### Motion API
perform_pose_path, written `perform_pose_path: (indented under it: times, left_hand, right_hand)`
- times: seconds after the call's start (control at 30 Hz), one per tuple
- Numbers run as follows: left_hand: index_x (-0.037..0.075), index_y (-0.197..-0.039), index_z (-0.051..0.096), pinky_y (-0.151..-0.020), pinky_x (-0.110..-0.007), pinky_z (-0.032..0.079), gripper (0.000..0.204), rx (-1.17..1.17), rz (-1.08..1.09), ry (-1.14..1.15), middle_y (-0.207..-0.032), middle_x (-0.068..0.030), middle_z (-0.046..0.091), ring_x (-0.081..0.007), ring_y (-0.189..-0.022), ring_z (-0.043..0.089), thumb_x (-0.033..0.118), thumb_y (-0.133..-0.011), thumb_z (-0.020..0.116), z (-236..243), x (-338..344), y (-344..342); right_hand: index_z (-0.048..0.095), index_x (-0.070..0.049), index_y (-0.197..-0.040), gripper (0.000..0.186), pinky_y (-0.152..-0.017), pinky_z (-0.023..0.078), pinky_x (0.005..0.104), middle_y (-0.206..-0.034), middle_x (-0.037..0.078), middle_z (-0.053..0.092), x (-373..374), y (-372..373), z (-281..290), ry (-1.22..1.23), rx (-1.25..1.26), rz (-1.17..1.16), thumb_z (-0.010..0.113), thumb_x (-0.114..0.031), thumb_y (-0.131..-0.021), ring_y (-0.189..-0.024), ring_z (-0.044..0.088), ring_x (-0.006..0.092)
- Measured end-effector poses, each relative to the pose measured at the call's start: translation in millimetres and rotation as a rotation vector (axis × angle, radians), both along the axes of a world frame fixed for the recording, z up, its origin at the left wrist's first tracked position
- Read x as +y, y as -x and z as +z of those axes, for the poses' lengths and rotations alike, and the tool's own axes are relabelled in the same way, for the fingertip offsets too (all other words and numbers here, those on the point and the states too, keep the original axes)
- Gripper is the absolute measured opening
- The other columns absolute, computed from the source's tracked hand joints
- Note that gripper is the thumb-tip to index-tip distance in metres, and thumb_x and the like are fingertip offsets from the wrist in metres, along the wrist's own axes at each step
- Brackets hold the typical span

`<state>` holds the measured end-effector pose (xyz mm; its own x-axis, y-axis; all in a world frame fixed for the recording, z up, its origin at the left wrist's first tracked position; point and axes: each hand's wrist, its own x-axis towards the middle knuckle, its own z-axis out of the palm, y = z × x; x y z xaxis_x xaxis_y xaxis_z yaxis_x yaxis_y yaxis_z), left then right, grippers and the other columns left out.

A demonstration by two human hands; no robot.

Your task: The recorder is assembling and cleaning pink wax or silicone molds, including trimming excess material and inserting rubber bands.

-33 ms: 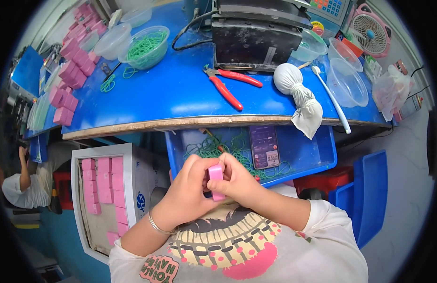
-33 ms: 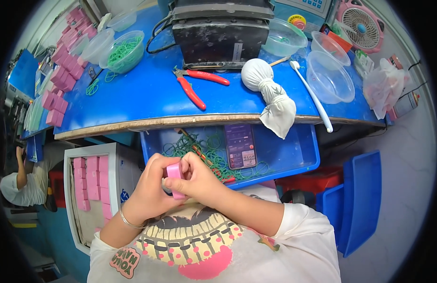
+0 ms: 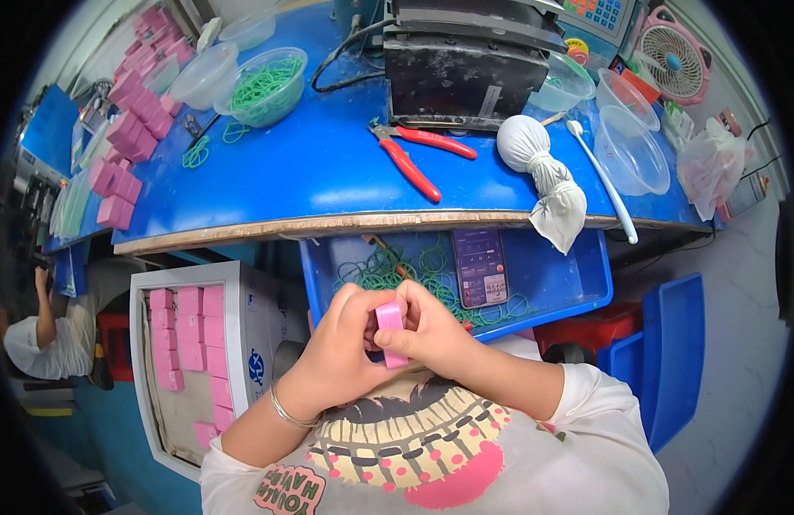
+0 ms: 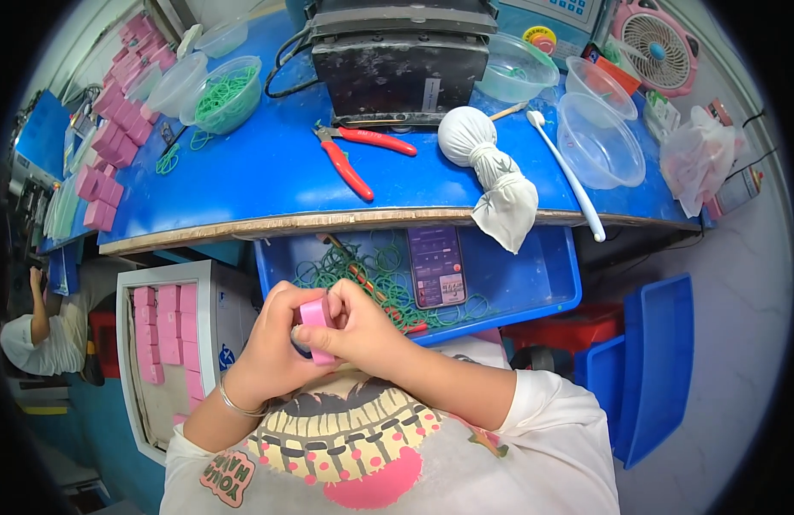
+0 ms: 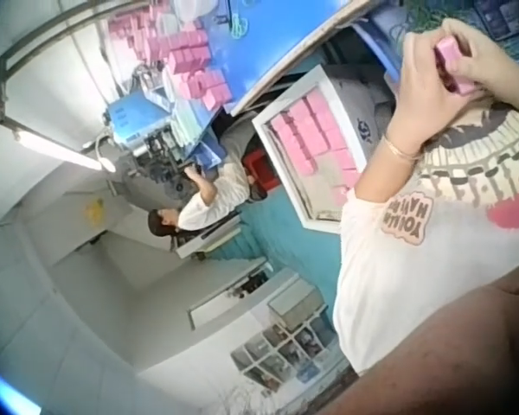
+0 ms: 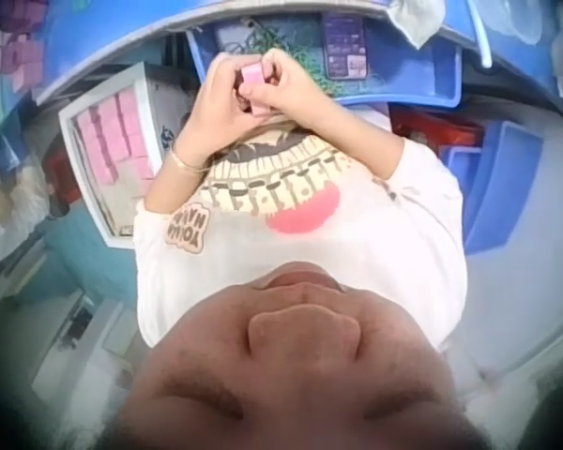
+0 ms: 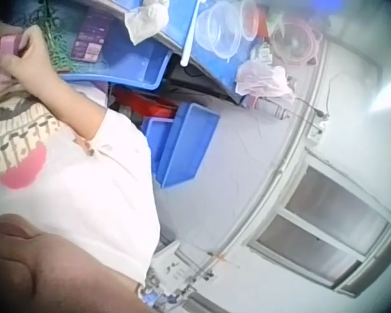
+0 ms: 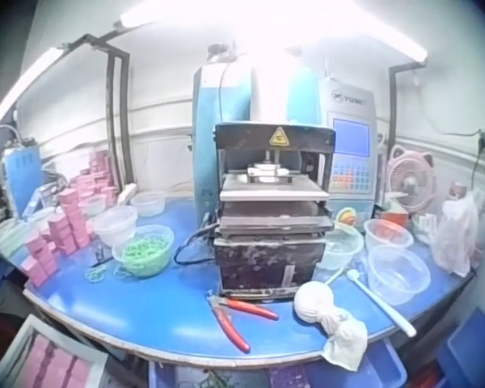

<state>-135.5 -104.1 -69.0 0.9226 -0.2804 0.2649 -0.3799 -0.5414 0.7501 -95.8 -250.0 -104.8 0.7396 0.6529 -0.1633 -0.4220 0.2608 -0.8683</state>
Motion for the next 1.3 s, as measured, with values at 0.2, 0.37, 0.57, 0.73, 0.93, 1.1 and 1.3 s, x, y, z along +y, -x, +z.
perform_pose_path:
  times: [0.2,0.37,0.57,0.73,0.93,1.1,1.3]
  left_hand:
    - [0.006,-0.112,0.044,-0.07,-0.029,0.041,0.07,0.011,0.049,0.199,-0.093,-0.0083,0.045,-0.0175,-0.081,0.049,0.014,-0.055,0.085,-9,5,5]
    - [0.007,-0.115,0.043,-0.081,-0.029,0.043,0.072,0.012,0.061,0.233,-0.104,-0.0096,0.039,-0.0184,-0.095,0.046,0.015,-0.057,0.084,0,12,6]
    - [0.007,-0.122,0.038,-0.097,-0.035,0.036,0.081,0.122,0.035,0.4,-0.129,-0.0155,0.03,-0.0259,-0.121,0.036,0.021,-0.057,0.085,-8,10,13]
    - [0.008,-0.125,0.035,-0.104,-0.045,0.031,0.089,0.466,0.045,1.122,-0.129,-0.0152,0.039,-0.0308,-0.124,0.037,0.038,-0.057,0.084,-8,2,15]
    - [0.009,-0.121,0.044,-0.088,-0.049,0.043,0.085,0.369,0.029,1.636,-0.09,-0.0116,0.056,-0.0302,-0.088,0.057,0.073,-0.067,0.055,-9,14,2]
    - [0.003,-0.096,0.055,-0.06,-0.035,0.039,0.086,0.64,0.038,1.71,-0.069,-0.0083,0.048,-0.02,-0.059,0.044,0.081,-0.072,0.028,6,10,-2]
    - [-0.005,-0.084,0.054,-0.05,-0.033,0.039,0.073,0.945,0.217,1.54,-0.059,-0.0128,0.047,-0.0266,-0.053,0.048,0.06,-0.085,0.02,4,7,0]
  right_hand:
    - [0.042,-0.007,-0.072,0.032,-0.059,0.041,0.0215,-0.076,0.0,0.051,-5,-2,10,0.025,-0.059,0.053,0.067,-0.024,-0.082,-0.071,0.046,0.0043]
    - [0.056,0.003,-0.112,0.043,-0.079,0.043,0.0233,-0.096,0.004,0.06,-13,-3,23,-0.069,0.005,0.076,0.042,-0.034,-0.096,-0.089,0.053,0.0074]
    - [0.055,0.003,-0.111,0.041,-0.08,0.043,0.0234,-0.098,0.004,0.059,-10,3,22,-0.09,0.0,0.105,0.043,-0.033,-0.095,-0.089,0.053,0.0066]
    - [0.056,0.002,-0.108,0.037,-0.076,0.044,0.0234,-0.094,0.003,0.059,-7,5,26,-0.07,0.104,0.076,0.043,-0.03,-0.095,-0.087,0.054,0.0065]
    - [0.056,-0.001,-0.096,0.029,-0.051,0.046,0.0224,-0.082,0.004,0.061,-6,-2,27,0.129,0.094,0.374,0.053,-0.029,-0.089,-0.066,0.059,0.0094]
    - [0.05,-0.004,-0.085,0.036,-0.047,0.044,0.0232,-0.065,0.003,0.053,-6,4,18,0.258,-0.258,0.409,0.069,-0.033,-0.078,-0.053,0.054,0.011]
    - [0.047,-0.003,-0.091,0.05,-0.053,0.042,0.0288,-0.079,0.007,0.05,-16,-10,30,0.398,-0.726,0.074,0.079,-0.032,-0.065,-0.057,0.048,0.015]
